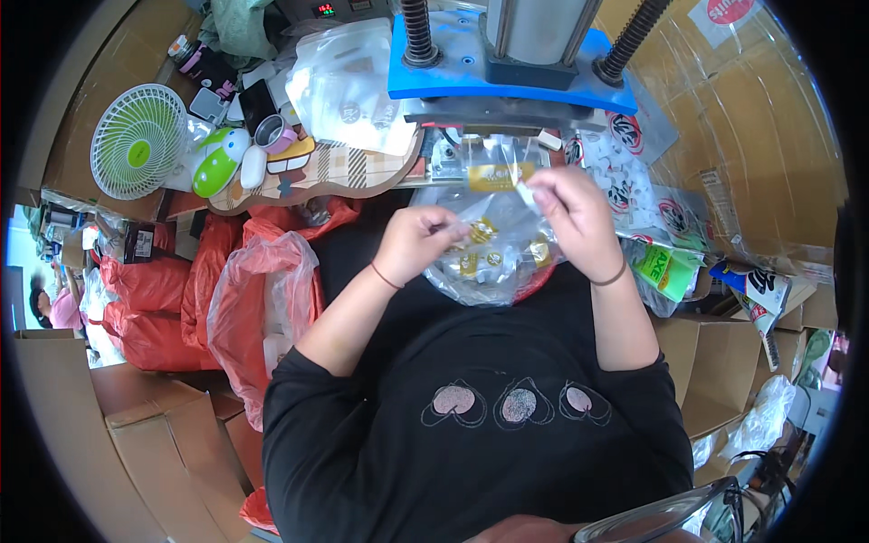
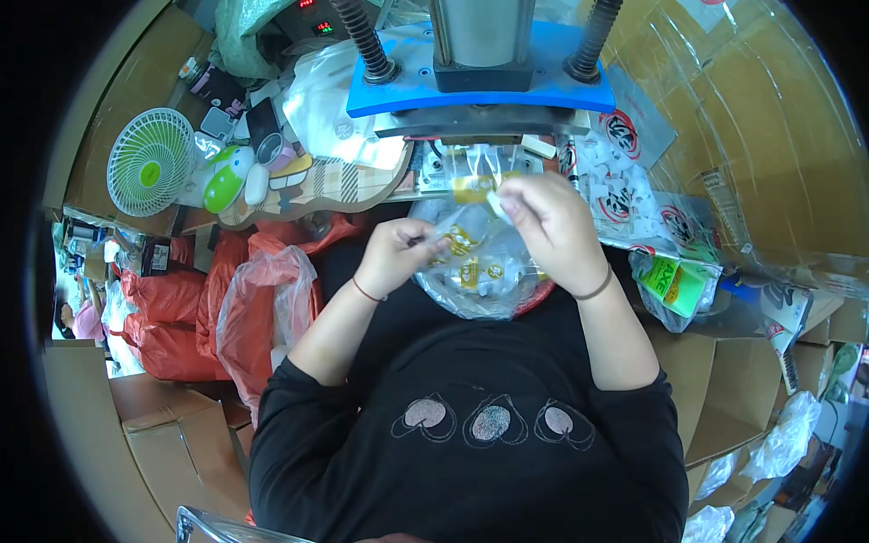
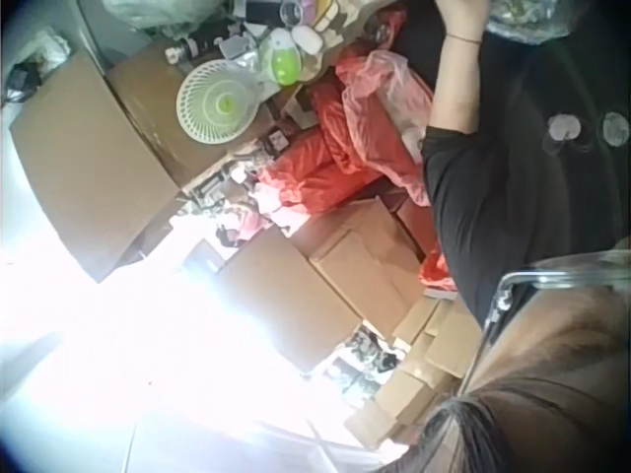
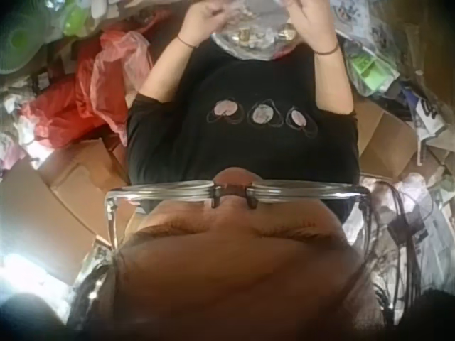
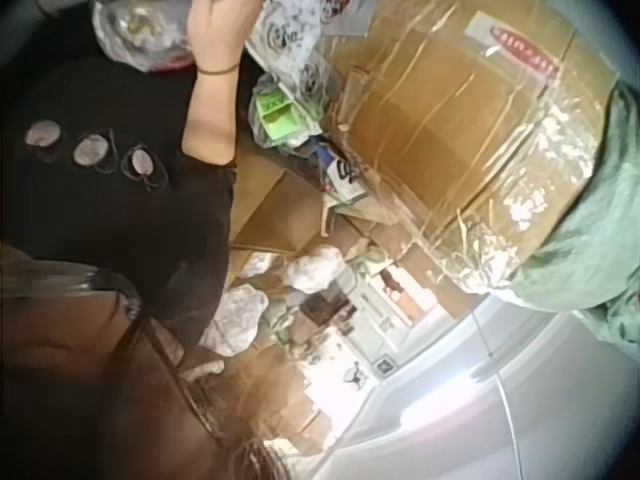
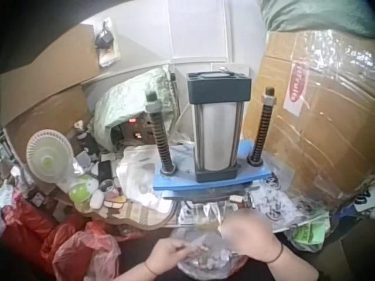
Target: Packaging and sealing small items into plastic bags using a pneumatic heat-sealing machine.
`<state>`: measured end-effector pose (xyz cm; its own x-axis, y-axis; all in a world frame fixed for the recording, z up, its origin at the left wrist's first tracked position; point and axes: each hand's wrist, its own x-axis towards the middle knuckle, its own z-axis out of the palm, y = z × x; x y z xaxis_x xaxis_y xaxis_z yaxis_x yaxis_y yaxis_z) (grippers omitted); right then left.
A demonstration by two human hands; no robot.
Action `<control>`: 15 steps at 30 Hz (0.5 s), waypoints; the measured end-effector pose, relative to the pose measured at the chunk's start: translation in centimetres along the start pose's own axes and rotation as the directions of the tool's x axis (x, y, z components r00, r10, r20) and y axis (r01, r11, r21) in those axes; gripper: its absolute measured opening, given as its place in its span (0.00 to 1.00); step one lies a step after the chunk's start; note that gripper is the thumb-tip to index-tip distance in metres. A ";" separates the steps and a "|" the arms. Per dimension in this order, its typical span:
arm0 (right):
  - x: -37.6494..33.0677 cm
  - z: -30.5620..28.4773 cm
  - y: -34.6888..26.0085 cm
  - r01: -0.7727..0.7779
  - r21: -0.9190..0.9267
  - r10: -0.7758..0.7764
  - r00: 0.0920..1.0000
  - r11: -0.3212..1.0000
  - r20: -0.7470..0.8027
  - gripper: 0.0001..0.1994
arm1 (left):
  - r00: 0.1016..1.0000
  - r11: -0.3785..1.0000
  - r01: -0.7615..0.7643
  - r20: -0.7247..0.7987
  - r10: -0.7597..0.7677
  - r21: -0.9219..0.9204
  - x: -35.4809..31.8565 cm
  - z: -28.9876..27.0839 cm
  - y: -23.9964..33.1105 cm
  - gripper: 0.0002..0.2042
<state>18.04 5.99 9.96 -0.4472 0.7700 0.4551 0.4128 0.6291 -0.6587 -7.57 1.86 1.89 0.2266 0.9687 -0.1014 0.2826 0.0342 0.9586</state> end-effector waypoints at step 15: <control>-1.4 -4.7 4.4 -0.091 -0.498 0.130 0.991 0.862 0.044 0.16 | 0.908 0.723 0.354 0.404 -0.112 -0.593 1.2 4.6 -0.1 0.10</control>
<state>24.21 8.18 9.21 -0.4245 0.8397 0.3387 0.7918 0.5257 -0.3110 -3.02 1.89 0.49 0.5506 0.7762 -0.3072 -0.2686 0.5131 0.8152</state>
